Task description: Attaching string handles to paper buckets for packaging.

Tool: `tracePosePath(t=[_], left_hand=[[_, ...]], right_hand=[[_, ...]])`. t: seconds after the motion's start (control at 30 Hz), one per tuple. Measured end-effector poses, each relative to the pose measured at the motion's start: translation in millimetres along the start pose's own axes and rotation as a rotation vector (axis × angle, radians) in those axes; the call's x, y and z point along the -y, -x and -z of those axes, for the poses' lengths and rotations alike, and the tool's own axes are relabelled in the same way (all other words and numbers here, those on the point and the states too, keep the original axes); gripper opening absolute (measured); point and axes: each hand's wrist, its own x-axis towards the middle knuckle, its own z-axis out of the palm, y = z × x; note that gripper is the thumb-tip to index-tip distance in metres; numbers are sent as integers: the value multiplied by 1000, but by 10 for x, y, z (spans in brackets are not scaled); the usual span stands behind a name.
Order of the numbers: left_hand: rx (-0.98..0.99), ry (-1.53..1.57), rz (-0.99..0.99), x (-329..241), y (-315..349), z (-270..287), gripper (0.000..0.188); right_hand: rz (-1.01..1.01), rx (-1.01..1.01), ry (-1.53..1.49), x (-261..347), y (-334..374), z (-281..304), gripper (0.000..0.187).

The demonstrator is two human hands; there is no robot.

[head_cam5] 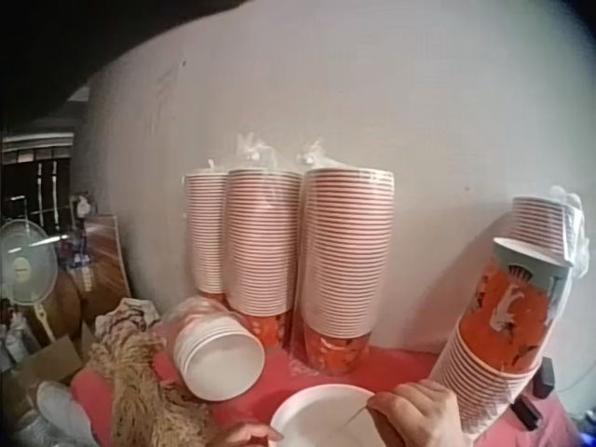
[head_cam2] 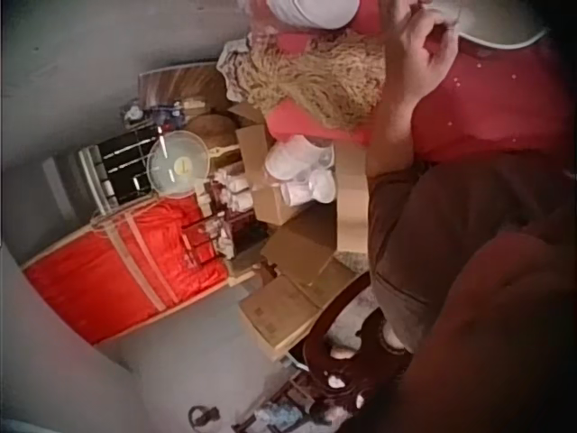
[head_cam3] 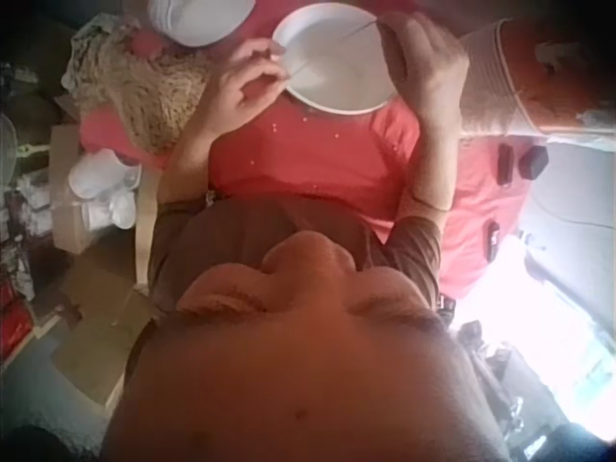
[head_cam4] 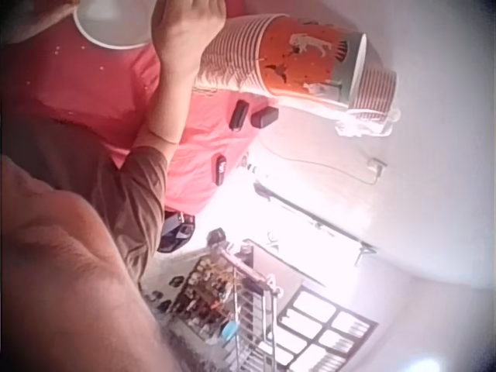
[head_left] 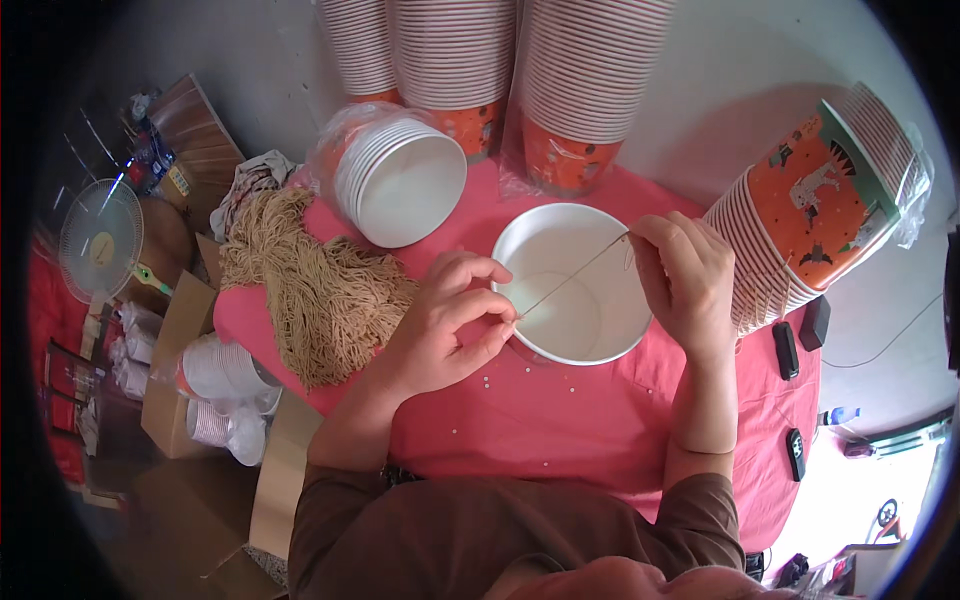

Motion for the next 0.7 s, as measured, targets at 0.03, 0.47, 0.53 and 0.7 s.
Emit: tracePosePath(t=[0.03,0.47,0.53,0.7], left_hand=[[5,-29,-22,6,-7,15,19],[-123,103,7,363,13,71,22],[-216,317,118,375,43,32,19],[-301,835,333,367,129,-94,18]], right_hand=[[-13,1,-29,15,-9,10,18],[-97,255,-426,-37,-169,380,13],[-141,417,-506,-31,-155,446,19],[-58,548,-432,255,-54,500,44]])
